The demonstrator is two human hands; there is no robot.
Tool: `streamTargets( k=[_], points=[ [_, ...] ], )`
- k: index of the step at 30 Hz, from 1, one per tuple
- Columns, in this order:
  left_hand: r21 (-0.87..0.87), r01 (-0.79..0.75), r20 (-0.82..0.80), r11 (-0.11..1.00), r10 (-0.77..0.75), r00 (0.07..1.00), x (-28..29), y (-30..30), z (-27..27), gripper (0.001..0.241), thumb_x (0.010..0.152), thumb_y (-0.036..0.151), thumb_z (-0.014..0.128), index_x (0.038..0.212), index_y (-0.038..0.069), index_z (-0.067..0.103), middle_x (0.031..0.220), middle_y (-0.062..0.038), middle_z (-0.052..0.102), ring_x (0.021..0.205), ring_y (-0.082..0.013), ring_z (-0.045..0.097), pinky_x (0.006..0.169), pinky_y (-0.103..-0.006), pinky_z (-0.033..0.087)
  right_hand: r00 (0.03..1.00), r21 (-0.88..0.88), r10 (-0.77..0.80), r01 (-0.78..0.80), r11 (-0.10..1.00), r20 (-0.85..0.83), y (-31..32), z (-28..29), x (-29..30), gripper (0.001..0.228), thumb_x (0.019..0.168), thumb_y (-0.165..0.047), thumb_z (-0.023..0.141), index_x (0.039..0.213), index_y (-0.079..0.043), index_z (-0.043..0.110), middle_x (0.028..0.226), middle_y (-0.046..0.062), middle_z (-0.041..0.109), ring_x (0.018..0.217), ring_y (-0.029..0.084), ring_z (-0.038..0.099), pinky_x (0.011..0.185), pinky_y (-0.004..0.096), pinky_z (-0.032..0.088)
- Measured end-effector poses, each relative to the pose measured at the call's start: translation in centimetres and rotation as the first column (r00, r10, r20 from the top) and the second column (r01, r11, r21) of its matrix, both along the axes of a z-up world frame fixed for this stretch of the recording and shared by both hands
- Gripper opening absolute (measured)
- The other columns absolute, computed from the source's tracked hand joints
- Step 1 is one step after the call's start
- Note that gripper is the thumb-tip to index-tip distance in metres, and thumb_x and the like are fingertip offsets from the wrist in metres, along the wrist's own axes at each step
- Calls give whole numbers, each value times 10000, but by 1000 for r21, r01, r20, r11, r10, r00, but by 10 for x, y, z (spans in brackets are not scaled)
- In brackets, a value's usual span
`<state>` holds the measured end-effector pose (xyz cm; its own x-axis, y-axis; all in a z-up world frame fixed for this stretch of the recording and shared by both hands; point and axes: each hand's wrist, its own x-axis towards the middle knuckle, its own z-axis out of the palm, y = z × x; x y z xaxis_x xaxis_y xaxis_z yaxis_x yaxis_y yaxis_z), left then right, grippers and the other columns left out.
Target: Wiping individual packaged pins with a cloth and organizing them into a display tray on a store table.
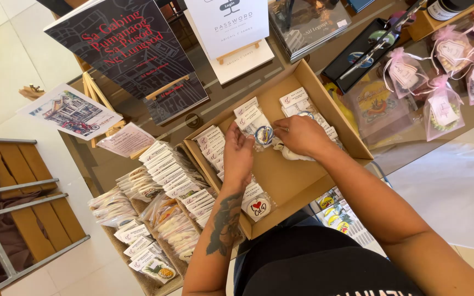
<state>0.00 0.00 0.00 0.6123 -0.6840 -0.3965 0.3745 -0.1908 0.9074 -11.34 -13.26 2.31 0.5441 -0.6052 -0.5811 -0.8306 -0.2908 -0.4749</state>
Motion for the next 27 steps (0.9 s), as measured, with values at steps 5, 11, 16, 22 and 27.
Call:
streamTargets(
  k=[5, 11, 16, 22, 27],
  points=[
    [260, 154, 377, 953, -247, 893, -15, 3, 41, 650, 985, 59, 522, 1571, -5, 250, 1632, -302, 178, 1512, -436, 201, 1219, -533, 258, 999, -19, -26, 27, 999, 19, 5, 22, -17, 423, 971, -363, 564, 1353, -228, 686, 1219, 235, 715, 1209, 471, 620, 1042, 560, 485],
    [525, 308, 703, 793, -608, 368, -32, 2, -7, 562, 936, 39, 573, 1467, -85, 437, 1565, -337, 307, 1454, -544, 289, 1136, -607, 357, 994, 2, -83, 83, 997, 77, 7, 42, -34, 433, 961, -379, 578, 1355, -228, 677, 1257, 218, 703, 1231, 483, 593, 1049, 578, 470],
    [590, 119, 762, 799, -599, 248, -22, -15, -18, 552, 879, 4, 615, 1415, -64, 501, 1465, -321, 400, 1381, -478, 419, 1084, -525, 465, 994, -3, -44, 44, 999, 102, 5, 31, -35, 400, 974, -361, 582, 1318, -202, 709, 1213, 219, 724, 1196, 490, 617, 1029, 580, 484],
    [584, -59, 810, 810, -575, 117, 9, -26, -87, 662, 745, 19, 771, 1345, -53, 502, 1382, -298, 456, 1237, -466, 534, 927, -544, 538, 983, 94, 185, -183, 979, -8, 28, 16, -23, 382, 978, -349, 521, 1237, -179, 746, 1176, 258, 729, 1177, 496, 635, 1028, 573, 498],
    [626, -66, 764, 777, -595, 248, 12, -28, -40, 338, 849, -22, 675, 1167, 24, 571, 1050, -214, 666, 940, -383, 715, 795, -445, 586, 946, 130, 305, -290, 948, -111, 32, 3, -19, 500, 969, -358, 505, 1455, -264, 573, 1157, 239, 734, 1156, 456, 666, 965, 558, 534]
  ],
)
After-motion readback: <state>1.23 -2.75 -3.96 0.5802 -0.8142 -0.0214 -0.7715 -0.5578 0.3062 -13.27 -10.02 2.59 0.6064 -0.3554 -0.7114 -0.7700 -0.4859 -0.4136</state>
